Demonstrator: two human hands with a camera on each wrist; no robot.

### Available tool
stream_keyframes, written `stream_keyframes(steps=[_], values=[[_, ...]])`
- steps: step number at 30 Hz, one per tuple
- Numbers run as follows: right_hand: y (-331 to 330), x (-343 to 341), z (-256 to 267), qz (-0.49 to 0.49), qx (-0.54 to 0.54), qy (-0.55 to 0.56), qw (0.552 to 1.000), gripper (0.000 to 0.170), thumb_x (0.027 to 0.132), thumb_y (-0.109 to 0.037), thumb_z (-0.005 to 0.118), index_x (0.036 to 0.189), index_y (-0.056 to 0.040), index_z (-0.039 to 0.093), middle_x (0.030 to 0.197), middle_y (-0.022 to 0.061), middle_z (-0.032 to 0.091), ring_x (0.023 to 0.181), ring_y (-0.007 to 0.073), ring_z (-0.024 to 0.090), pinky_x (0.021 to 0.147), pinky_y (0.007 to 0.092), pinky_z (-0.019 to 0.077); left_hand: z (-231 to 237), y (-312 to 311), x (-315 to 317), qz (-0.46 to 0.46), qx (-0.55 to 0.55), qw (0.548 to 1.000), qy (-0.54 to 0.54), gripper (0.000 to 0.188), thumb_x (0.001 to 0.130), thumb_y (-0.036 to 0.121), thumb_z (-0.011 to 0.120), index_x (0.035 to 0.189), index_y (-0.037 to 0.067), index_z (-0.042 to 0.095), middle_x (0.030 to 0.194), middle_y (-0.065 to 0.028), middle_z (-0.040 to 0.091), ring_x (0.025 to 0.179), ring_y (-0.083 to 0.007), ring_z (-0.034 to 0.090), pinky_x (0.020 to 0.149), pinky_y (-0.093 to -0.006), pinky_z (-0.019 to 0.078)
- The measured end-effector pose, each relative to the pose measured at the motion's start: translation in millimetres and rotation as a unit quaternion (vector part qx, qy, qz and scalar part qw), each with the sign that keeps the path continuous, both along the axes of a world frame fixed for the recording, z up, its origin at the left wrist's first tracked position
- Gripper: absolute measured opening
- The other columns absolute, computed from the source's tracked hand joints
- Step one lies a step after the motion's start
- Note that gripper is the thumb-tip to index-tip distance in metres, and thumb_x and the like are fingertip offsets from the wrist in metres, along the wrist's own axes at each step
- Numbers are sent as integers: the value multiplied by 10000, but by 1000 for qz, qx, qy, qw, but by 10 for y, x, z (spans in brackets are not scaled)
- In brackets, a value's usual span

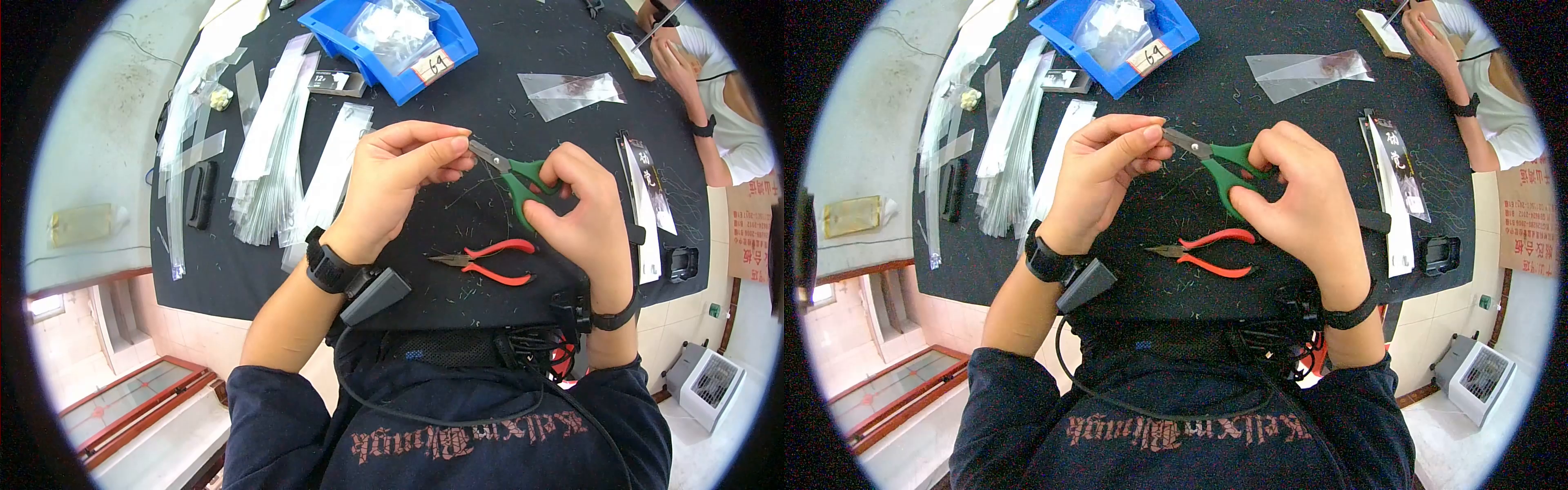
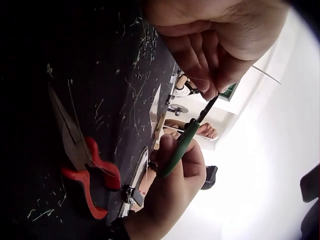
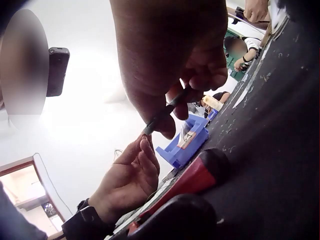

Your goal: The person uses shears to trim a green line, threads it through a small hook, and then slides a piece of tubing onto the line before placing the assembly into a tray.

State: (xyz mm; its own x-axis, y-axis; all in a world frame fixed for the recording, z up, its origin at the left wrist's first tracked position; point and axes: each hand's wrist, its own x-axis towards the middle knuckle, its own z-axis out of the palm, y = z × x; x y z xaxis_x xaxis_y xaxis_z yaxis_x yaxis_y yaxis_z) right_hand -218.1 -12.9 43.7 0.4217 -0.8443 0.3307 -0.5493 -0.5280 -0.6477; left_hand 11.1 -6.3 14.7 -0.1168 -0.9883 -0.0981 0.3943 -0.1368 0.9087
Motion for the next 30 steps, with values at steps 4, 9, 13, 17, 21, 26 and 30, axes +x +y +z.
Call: stream_keyframes(steps=[4,9,13,17,21,26,30], values=[[3,4,2,-1,3,-4,1000,222,649,-63,700,734,-16,501,712,83,497,604,219,503,535,313,400,3,2,-3,2,19,1000,7,155,914,72,664,1052,8,693,916,-104,721,820,-153,700,719,-243,561],[-2,5,1,1,-4,-2,1000,225,648,-61,703,733,-16,500,709,80,495,604,214,500,534,312,398,-5,-3,0,-2,32,999,24,155,918,76,658,1055,11,693,922,-103,722,826,-149,701,722,-239,564],[2,11,6,-4,0,-1,1000,232,646,-62,709,734,-17,499,709,78,495,605,211,499,534,312,398,-24,2,-6,-8,49,997,62,156,923,83,652,1055,12,693,934,-97,723,833,-148,702,727,-240,564],[10,13,24,-6,1,2,1000,235,646,-61,710,735,-17,497,710,77,496,607,210,499,534,313,397,-25,5,-11,-7,51,997,54,159,925,87,649,1057,9,692,944,-96,723,840,-149,702,732,-243,565],[8,5,18,-5,3,4,1000,232,651,-55,706,738,-10,495,707,83,495,604,214,502,531,317,395,-23,6,-8,-8,49,997,54,163,926,86,647,1062,7,690,941,-101,723,841,-151,702,737,-247,565],[9,-1,30,-4,7,1,1000,222,657,-50,698,734,-5,494,702,88,492,599,219,504,527,321,395,-15,8,-12,-10,46,997,53,169,924,86,651,1068,6,689,935,-103,723,840,-151,702,739,-247,565],[23,-3,35,-14,4,19,1000,225,655,-51,699,729,-7,492,708,102,500,631,255,523,561,341,412,0,11,-20,-4,49,998,31,171,921,85,656,1066,2,689,934,-106,723,832,-151,701,740,-249,564]])
